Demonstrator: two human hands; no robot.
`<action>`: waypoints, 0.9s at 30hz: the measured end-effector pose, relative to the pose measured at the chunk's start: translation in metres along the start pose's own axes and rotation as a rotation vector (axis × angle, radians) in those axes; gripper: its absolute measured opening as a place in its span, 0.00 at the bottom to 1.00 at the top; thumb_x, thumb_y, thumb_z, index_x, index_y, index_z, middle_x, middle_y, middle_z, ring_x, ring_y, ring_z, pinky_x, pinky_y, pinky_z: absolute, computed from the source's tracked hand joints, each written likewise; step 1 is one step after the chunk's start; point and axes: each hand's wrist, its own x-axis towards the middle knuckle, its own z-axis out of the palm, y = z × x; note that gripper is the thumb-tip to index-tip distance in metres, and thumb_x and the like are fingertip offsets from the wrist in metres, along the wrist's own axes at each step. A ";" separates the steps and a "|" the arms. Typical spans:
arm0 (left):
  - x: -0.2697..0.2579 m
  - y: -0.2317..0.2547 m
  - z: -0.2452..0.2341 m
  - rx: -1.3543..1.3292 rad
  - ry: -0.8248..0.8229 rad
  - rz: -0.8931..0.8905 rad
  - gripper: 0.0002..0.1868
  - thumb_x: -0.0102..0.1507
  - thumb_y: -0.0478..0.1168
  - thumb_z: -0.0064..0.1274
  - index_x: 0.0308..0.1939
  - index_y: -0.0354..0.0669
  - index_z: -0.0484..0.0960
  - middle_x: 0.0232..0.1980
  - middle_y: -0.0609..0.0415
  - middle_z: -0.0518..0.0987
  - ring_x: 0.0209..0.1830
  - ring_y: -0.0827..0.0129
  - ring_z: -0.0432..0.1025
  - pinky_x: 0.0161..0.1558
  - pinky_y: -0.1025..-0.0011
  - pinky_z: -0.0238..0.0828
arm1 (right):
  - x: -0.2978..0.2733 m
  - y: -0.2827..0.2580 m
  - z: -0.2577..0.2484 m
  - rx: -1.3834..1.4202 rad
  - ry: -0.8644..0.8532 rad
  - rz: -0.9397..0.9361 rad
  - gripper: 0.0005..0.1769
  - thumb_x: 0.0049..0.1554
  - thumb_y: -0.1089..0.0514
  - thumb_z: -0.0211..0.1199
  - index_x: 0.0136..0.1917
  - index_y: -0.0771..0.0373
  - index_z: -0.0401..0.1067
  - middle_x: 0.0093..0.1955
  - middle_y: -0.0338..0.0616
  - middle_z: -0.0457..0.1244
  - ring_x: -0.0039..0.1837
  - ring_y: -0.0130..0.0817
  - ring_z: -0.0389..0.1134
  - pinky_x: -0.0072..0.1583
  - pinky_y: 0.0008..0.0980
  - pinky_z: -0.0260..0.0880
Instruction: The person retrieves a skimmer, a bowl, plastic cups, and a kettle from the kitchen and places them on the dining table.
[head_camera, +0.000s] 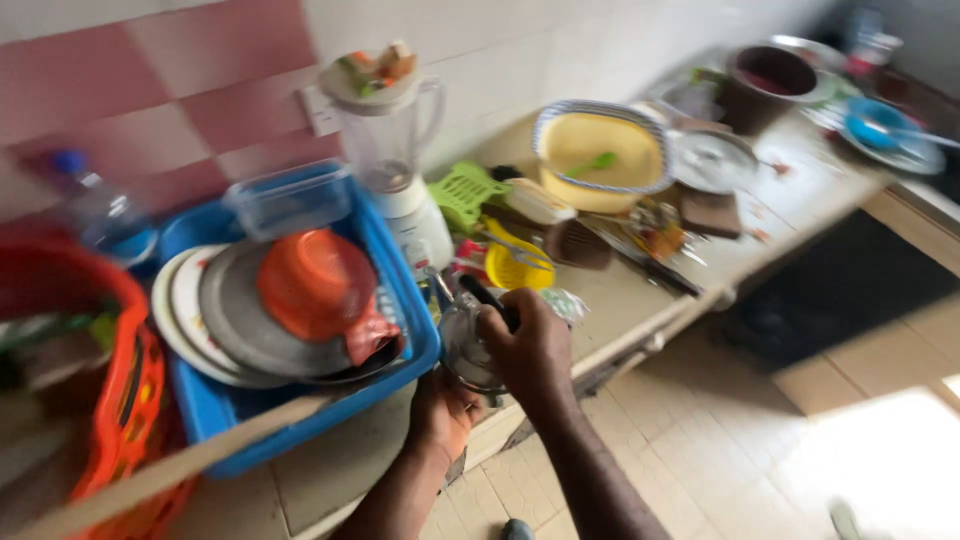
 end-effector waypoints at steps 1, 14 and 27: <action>-0.010 0.008 0.015 0.017 -0.041 -0.064 0.27 0.68 0.67 0.38 0.56 0.54 0.77 0.46 0.62 0.81 0.38 0.75 0.71 0.37 0.71 0.67 | -0.007 -0.005 -0.001 -0.086 0.090 -0.021 0.19 0.50 0.48 0.73 0.44 0.65 0.76 0.35 0.53 0.70 0.38 0.44 0.73 0.42 0.41 0.72; -0.089 -0.019 0.058 0.296 -0.649 -0.515 0.27 0.75 0.65 0.36 0.61 0.52 0.78 0.49 0.64 0.81 0.41 0.79 0.71 0.37 0.76 0.66 | -0.165 -0.056 -0.090 0.017 0.637 0.268 0.22 0.56 0.42 0.68 0.42 0.65 0.77 0.31 0.44 0.69 0.34 0.30 0.70 0.39 0.34 0.70; -0.415 -0.105 0.037 0.621 -1.100 -1.092 0.46 0.64 0.75 0.21 0.73 0.50 0.64 0.70 0.49 0.73 0.69 0.57 0.69 0.63 0.49 0.71 | -0.509 -0.123 -0.135 0.137 1.172 0.415 0.20 0.62 0.46 0.64 0.41 0.66 0.78 0.28 0.37 0.63 0.31 0.22 0.62 0.35 0.27 0.62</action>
